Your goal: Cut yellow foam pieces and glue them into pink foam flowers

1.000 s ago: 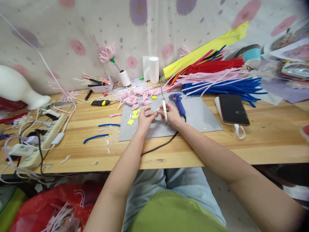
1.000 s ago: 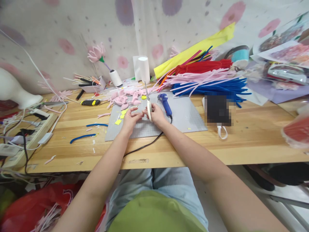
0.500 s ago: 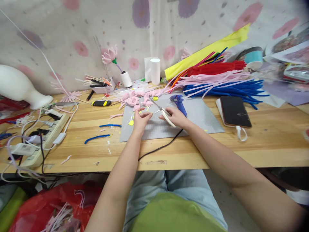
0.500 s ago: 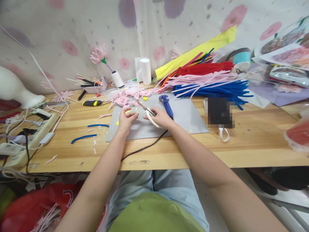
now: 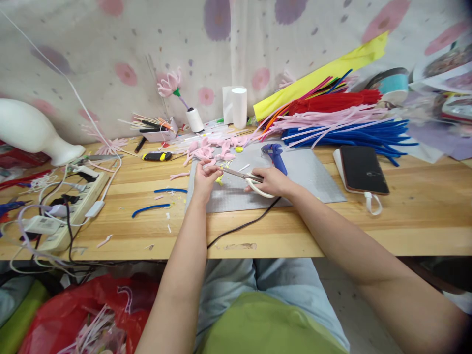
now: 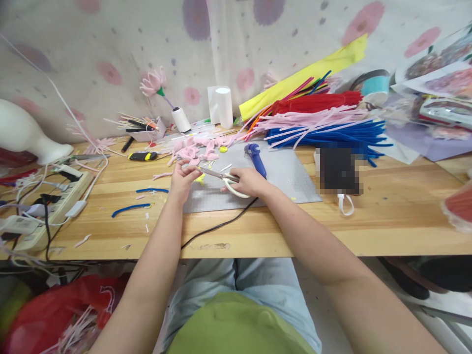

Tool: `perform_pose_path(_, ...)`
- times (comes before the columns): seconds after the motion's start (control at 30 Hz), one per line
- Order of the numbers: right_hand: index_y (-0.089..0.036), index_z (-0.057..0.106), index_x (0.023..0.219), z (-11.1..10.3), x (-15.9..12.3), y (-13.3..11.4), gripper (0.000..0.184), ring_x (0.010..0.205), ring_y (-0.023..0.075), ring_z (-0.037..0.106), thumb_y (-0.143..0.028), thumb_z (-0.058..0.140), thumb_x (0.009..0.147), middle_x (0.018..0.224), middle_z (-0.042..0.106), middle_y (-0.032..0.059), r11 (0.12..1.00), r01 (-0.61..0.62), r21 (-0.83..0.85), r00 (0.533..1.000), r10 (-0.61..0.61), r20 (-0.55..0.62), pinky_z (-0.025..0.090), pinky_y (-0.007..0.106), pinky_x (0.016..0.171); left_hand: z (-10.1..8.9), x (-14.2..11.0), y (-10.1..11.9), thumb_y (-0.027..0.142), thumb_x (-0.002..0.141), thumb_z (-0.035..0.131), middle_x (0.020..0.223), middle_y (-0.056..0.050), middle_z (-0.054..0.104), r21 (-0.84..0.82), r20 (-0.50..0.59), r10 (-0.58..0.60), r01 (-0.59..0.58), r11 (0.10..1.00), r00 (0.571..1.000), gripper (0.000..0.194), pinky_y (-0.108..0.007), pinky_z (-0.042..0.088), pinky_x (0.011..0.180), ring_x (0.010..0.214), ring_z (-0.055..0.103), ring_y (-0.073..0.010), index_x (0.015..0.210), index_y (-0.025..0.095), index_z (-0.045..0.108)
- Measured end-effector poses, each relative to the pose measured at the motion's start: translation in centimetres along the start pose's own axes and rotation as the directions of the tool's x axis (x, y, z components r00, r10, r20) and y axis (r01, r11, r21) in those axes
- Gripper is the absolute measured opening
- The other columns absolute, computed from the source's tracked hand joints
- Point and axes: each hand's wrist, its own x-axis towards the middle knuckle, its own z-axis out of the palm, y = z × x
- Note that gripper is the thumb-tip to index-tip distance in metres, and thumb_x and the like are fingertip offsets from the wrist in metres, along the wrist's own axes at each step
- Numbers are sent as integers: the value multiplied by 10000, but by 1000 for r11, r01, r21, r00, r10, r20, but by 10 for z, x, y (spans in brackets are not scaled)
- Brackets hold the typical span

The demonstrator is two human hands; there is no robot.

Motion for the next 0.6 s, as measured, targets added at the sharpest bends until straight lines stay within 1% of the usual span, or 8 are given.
perform_pose_path(0.3,-180,589,713,-2,0,1,393,557,109,416,-572,581,680,603,537,-6,1000,14,-4,1000,-14,-14,237,252,543,1,-2,0,176,522,779,681,62,639,17,29,-5,5,1000,1000,535,-278,476,744,665,630,-104,925,216,428)
perform_pose_path(0.6,-184,587,722,-2,0,0,377,556,107,411,-559,582,684,611,541,-8,1000,4,-18,1000,-4,6,236,253,540,0,-2,0,158,518,777,668,64,642,19,13,-9,9,1000,1000,530,-255,470,724,653,627,-94,917,210,431)
